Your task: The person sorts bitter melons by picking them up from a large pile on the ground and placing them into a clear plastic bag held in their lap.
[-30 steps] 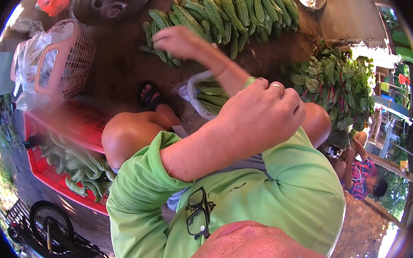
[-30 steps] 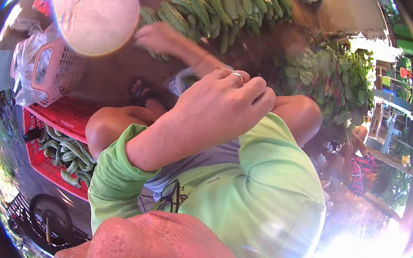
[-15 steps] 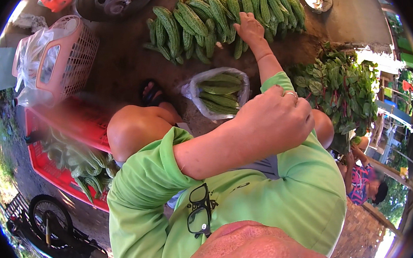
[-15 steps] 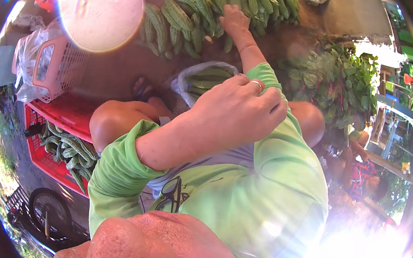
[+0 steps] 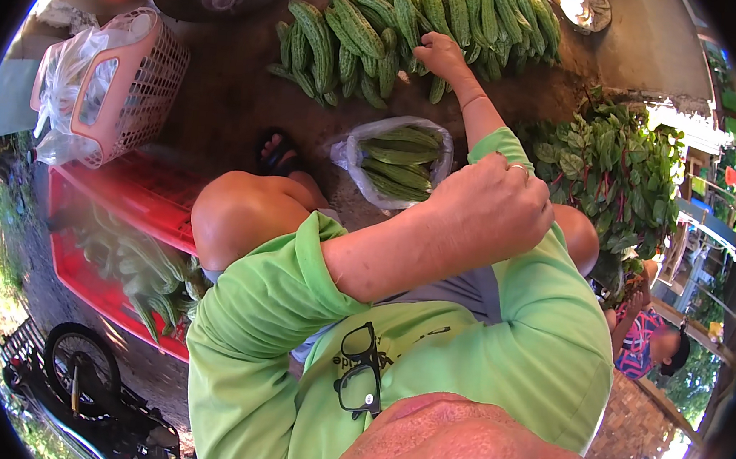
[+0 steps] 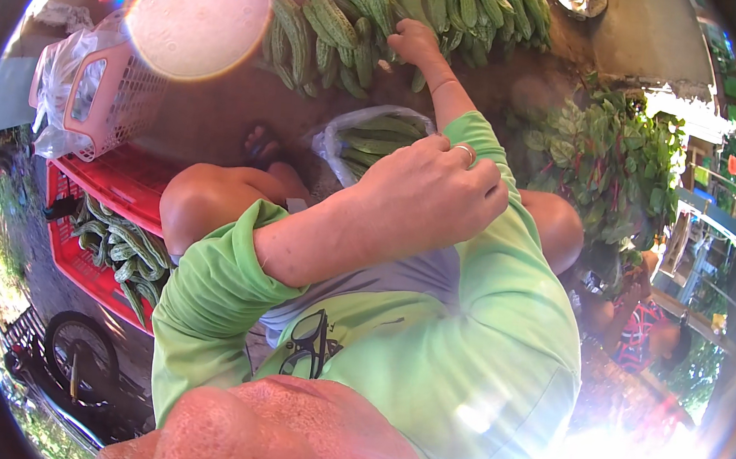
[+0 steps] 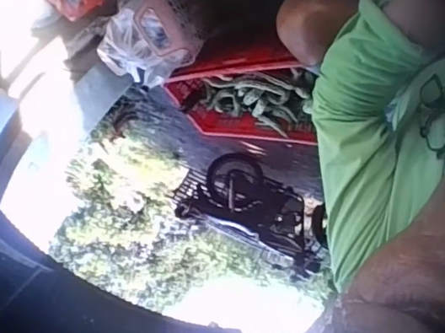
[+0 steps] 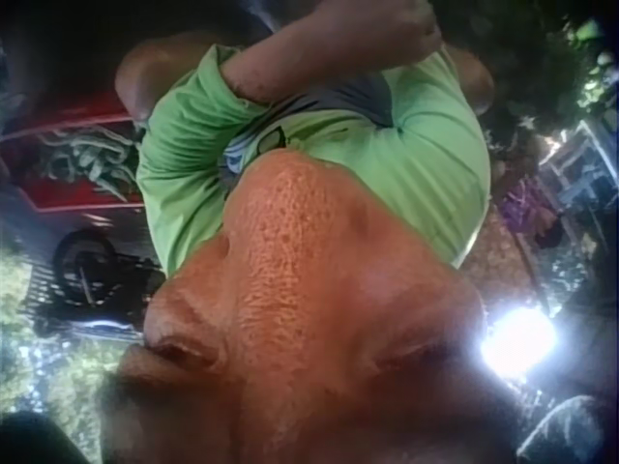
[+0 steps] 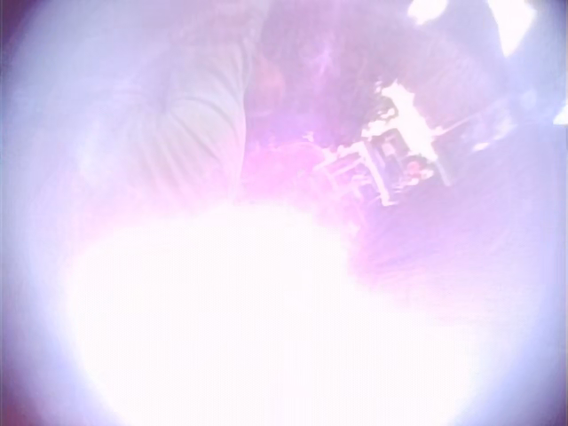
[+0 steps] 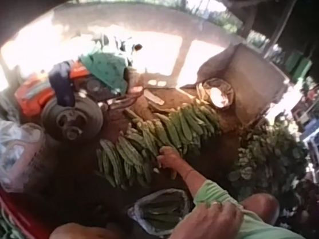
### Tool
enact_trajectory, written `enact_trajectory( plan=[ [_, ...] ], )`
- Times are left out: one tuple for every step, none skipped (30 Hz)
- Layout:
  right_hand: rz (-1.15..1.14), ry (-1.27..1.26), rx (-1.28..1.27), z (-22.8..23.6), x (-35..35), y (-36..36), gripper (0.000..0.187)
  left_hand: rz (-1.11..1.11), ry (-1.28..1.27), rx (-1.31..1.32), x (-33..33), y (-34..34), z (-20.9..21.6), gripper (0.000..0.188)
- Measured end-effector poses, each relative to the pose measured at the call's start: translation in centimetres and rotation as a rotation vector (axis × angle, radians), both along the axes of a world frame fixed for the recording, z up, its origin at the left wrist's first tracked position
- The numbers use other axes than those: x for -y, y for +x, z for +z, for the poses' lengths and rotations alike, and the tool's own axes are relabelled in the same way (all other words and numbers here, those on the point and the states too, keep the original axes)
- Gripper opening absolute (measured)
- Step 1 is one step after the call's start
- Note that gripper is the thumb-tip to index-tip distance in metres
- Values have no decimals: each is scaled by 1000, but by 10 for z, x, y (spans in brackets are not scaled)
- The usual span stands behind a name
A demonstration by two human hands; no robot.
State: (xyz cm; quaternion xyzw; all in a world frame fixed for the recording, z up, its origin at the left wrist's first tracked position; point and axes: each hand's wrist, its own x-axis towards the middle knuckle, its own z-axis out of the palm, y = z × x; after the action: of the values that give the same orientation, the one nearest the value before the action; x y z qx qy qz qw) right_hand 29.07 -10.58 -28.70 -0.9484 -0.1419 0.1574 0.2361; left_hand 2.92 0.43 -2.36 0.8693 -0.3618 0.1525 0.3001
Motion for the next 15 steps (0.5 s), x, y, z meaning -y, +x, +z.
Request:
enact_trajectory(
  plan=[
    [7, 1, -5, -1, -4, -3, 54, -6, -16, 2, 0, 0, -1, 11],
    [17, -34, 31, -3, -6, -5, 60, -18, -34, 8, 1, 0, 0, 10],
    [25, -69, 67, -3, -5, -6, 67, -19, -35, 9, 2, 0, 1, 10],
    [23, -70, 69, -1, -5, -5, 67, -19, -34, 6, 3, 1, 2, 9],
    [12, -34, 72, -2, -3, -3, 65, -20, -35, 4, 5, 1, 3, 9],
    [-1, 1, 77, -2, 1, -1, 63, -24, -38, 6, 7, 1, 4, 9],
    [-7, -3, 81, 3, 13, 1, 63, -39, -42, 15, 10, 2, 6, 9],
    [-44, 169, -200, 14, 0, -7, 60, -19, -31, 0, 4, 0, 1, 8],
    [-108, 320, -462, 20, 8, -7, 57, -15, -39, -1, 3, 0, 0, 8],
    [-93, 427, -537, 22, 12, -12, 51, -18, -38, 5, 2, -1, 0, 8],
    [-95, 425, -536, 27, 15, -16, 51, -26, -32, 12, 3, -2, 1, 8],
    [-66, 507, -606, 35, 14, -22, 49, -21, -32, 10, 1, -3, 1, 8],
    [-37, 588, -679, 42, 12, -28, 47, -20, -19, 6, 0, -4, 1, 8],
    [-43, 587, -677, 47, 15, -32, 47, -32, -8, 6, 1, -4, 1, 8],
    [-9, 625, -679, 51, 18, -37, 45, -35, -11, 3, 3, -5, 0, 8]
  ],
)
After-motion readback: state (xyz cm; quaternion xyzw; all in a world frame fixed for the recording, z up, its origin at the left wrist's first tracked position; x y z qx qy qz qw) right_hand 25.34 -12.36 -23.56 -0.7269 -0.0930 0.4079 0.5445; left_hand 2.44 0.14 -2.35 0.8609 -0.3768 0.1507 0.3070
